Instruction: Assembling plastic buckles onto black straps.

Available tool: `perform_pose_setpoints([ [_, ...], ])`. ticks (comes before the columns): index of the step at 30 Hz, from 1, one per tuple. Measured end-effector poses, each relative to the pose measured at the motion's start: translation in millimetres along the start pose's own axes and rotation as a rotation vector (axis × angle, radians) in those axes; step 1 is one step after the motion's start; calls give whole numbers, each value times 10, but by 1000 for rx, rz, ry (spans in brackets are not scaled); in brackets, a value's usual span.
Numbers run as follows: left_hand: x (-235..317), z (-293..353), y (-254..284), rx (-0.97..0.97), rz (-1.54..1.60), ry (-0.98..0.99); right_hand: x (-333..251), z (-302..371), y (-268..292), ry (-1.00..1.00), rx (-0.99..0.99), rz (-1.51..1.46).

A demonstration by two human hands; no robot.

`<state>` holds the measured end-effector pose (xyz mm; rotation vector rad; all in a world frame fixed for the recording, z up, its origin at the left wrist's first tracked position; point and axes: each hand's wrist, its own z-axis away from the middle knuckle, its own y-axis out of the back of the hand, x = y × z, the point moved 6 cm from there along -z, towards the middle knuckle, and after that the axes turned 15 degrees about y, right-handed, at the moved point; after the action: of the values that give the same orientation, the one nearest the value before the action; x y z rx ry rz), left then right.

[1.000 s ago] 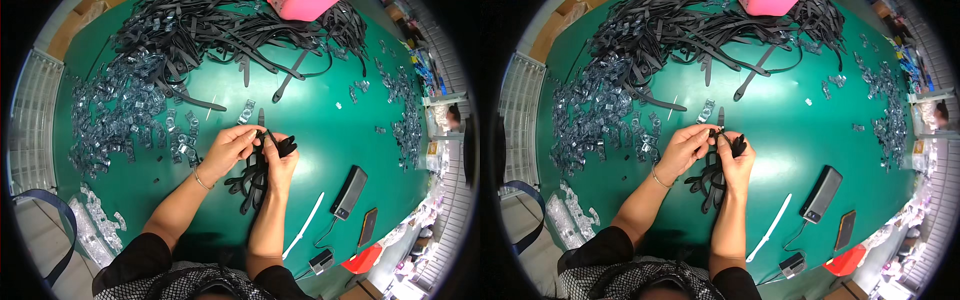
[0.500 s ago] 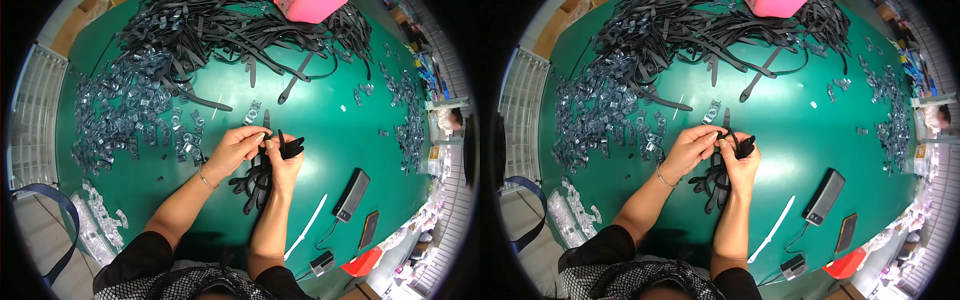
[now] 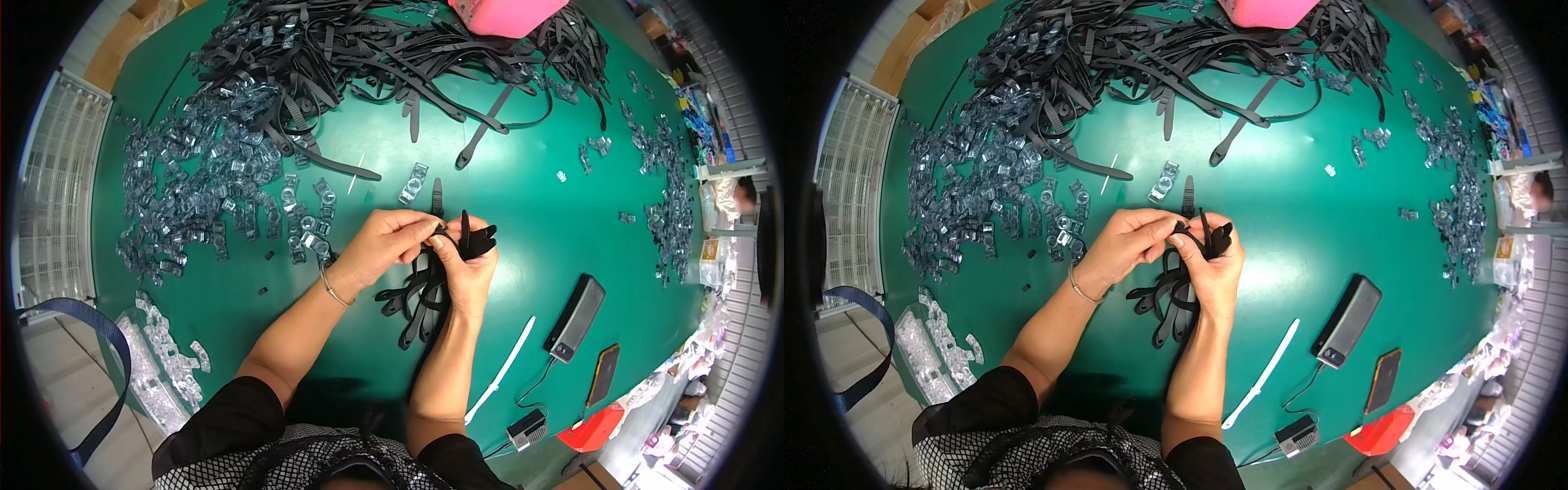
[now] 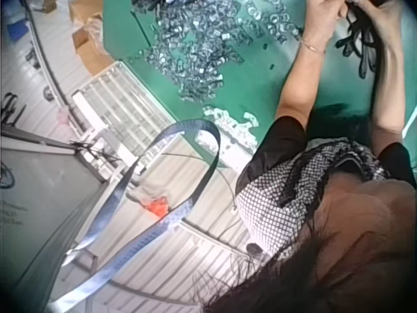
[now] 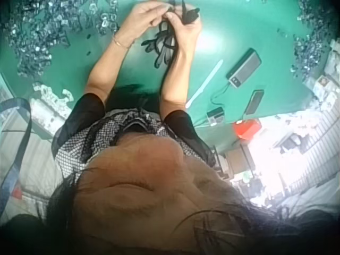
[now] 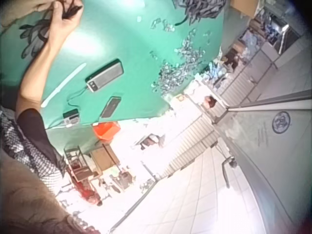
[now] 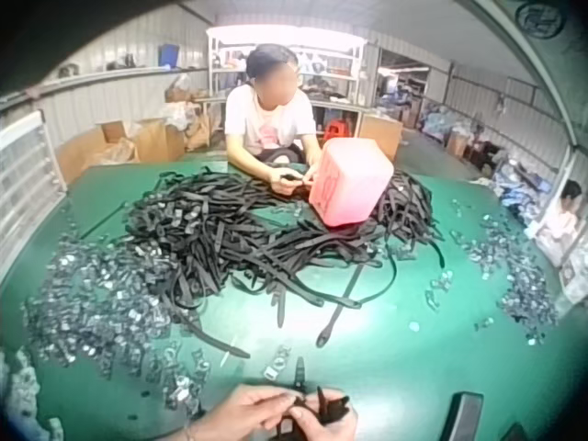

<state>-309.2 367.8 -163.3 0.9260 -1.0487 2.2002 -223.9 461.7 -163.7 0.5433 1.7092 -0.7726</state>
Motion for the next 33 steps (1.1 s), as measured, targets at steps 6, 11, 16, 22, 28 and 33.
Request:
perform_pose_setpoints([
  [6, 93, 79, 63, 109, -123, -40, 25, 34, -51, -32, -36, 54],
  [11, 138, 81, 46, 144, -276, -28, 13, 21, -95, 9, -101, 9],
  [16, 148, 37, 135, 181, -386, -20, 64, -27, -142, 30, -180, 16],
  [22, 61, -17, 93, 200, -316, -23, -109, -90, -26, 263, -212, 232],
  [28, -45, -52, 361, 155, -210, -77, -247, -43, -48, 499, -172, 245],
  [33, -52, -27, 247, 115, -2, -133, -334, 34, 41, 444, -38, 218],
])
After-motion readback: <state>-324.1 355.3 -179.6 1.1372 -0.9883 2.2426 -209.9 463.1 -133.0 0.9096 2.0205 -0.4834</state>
